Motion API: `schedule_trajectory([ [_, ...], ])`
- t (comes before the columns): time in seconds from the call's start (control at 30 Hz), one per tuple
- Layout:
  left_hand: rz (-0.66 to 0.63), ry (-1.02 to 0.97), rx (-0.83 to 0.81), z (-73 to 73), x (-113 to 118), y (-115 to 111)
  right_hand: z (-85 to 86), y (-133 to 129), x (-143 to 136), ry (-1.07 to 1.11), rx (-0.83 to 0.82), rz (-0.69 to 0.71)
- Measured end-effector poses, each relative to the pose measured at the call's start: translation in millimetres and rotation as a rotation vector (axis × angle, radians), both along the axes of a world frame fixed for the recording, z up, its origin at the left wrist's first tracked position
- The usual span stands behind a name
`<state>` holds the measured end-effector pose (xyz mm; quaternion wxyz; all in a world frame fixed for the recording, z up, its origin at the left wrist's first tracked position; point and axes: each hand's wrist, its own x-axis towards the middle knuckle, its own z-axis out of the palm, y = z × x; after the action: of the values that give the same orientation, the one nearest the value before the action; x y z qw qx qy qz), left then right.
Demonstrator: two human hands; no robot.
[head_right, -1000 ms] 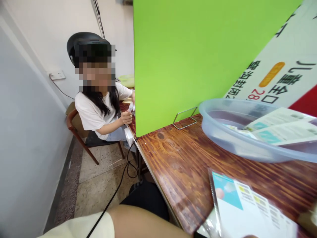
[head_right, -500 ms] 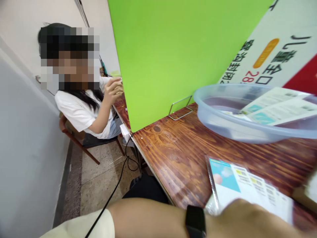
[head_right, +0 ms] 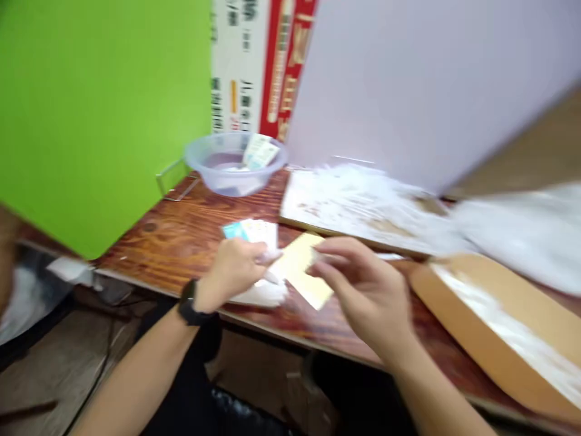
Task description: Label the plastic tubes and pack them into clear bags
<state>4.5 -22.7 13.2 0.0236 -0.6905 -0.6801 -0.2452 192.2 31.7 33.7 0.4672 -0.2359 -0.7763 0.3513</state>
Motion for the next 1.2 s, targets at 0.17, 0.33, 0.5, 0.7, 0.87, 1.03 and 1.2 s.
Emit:
schedule_trajectory([
  [0.17, -0.032, 0.134, -0.017, 0.7, 7.0, 6.5, -9.3, 5.3, 3.2, -0.068, 0.136, -0.005],
  [0.33, -0.107, 0.208, -0.093, 9.6, 25.1, -4.6, -6.3, -3.7, 5.3, -0.076, 0.160, 0.149],
  [0.5, -0.090, 0.269, -0.105, 13.8, 36.0, -8.6, -4.4, -3.0, 9.1, -0.223, 0.166, 0.081],
  [0.7, -0.054, 0.337, -0.081, 17.5, 39.8, -6.7, 0.1, 2.2, 13.6, -0.246, 0.309, 0.086],
  [0.87, -0.092, 0.341, -0.103, 21.8, 42.1, -6.9, -0.7, 4.4, 19.8, -0.359, 0.229, 0.075],
  [1.03, -0.094, 0.327, -0.155, 22.2, 43.0, -6.8, -4.9, 2.4, 21.7, -0.307, 0.303, 0.132],
  [1.2, -0.118, 0.337, -0.187, 17.3, 45.2, -6.9, -7.7, 2.6, 19.2, -0.467, 0.243, 0.059],
])
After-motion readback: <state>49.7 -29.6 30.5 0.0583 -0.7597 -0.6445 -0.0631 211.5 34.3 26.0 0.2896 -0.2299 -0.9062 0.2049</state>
